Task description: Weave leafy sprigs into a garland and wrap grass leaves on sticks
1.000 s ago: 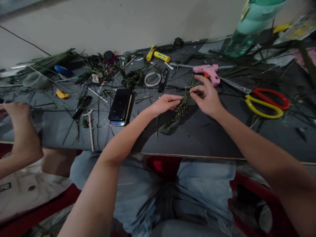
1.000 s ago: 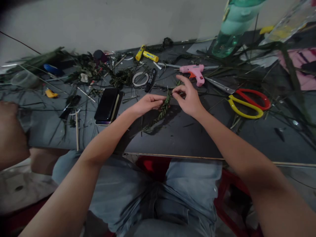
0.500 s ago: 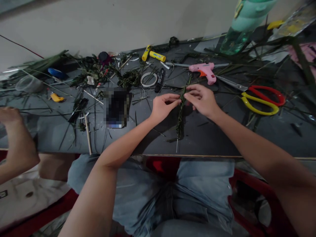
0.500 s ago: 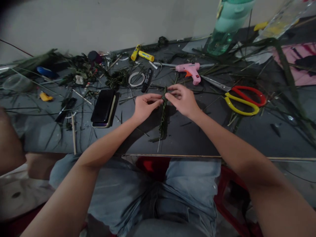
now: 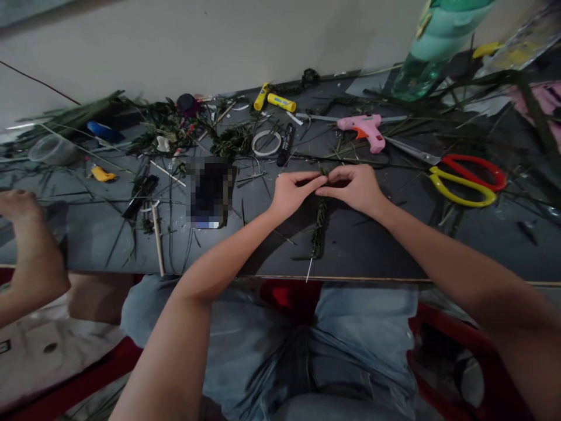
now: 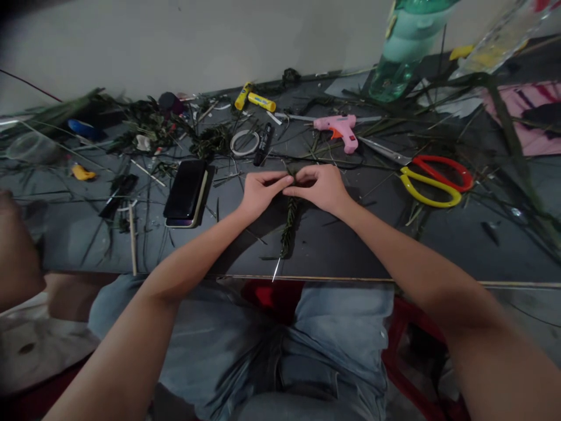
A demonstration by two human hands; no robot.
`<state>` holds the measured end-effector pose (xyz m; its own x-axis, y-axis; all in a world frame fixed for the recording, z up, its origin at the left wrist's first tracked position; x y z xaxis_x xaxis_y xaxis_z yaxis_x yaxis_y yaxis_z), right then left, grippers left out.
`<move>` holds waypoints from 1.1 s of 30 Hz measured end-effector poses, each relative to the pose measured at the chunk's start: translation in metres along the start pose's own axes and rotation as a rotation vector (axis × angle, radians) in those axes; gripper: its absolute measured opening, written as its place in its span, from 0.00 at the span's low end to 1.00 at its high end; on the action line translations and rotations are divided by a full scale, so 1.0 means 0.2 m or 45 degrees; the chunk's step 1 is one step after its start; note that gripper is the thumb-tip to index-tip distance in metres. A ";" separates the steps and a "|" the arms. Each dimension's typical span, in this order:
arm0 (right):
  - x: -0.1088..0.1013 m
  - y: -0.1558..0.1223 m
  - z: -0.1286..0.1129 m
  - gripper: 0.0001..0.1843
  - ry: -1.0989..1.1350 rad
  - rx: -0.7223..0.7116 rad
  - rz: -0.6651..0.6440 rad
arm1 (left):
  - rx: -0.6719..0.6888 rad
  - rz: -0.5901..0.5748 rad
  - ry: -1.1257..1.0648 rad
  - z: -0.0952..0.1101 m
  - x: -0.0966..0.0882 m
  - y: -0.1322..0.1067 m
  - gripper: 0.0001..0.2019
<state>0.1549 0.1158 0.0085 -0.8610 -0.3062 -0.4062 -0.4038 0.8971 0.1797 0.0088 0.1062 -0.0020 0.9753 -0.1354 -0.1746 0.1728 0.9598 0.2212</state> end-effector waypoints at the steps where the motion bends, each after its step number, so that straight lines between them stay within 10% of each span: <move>1: 0.00 0.00 0.01 0.27 -0.005 0.021 -0.006 | -0.039 0.001 -0.021 -0.01 0.01 -0.01 0.12; 12: -0.21 -0.03 -0.02 0.26 -0.076 -0.138 0.487 | -0.196 0.066 -0.348 -0.13 0.01 0.01 0.05; 18: -0.08 0.02 -0.04 0.20 -0.236 -0.230 0.156 | -0.160 0.004 -0.326 -0.15 0.03 0.02 0.12; 33: -0.04 0.04 0.00 0.13 -0.070 -0.141 0.065 | -0.202 -0.004 -0.354 -0.14 0.03 0.02 0.18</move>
<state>0.1588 0.1248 0.0140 -0.8644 -0.2403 -0.4416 -0.3940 0.8694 0.2981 0.0125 0.1165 -0.0285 0.9788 -0.1794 0.0986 0.1736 0.9827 0.0648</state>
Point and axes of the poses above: each hand's wrist, its own y-axis towards the middle knuckle, its own x-axis out of the palm, z = x × y, the point moved 10 cm from there along y, towards the middle knuckle, and after that the axes turned 6 degrees about -z, right-handed, at the moved point
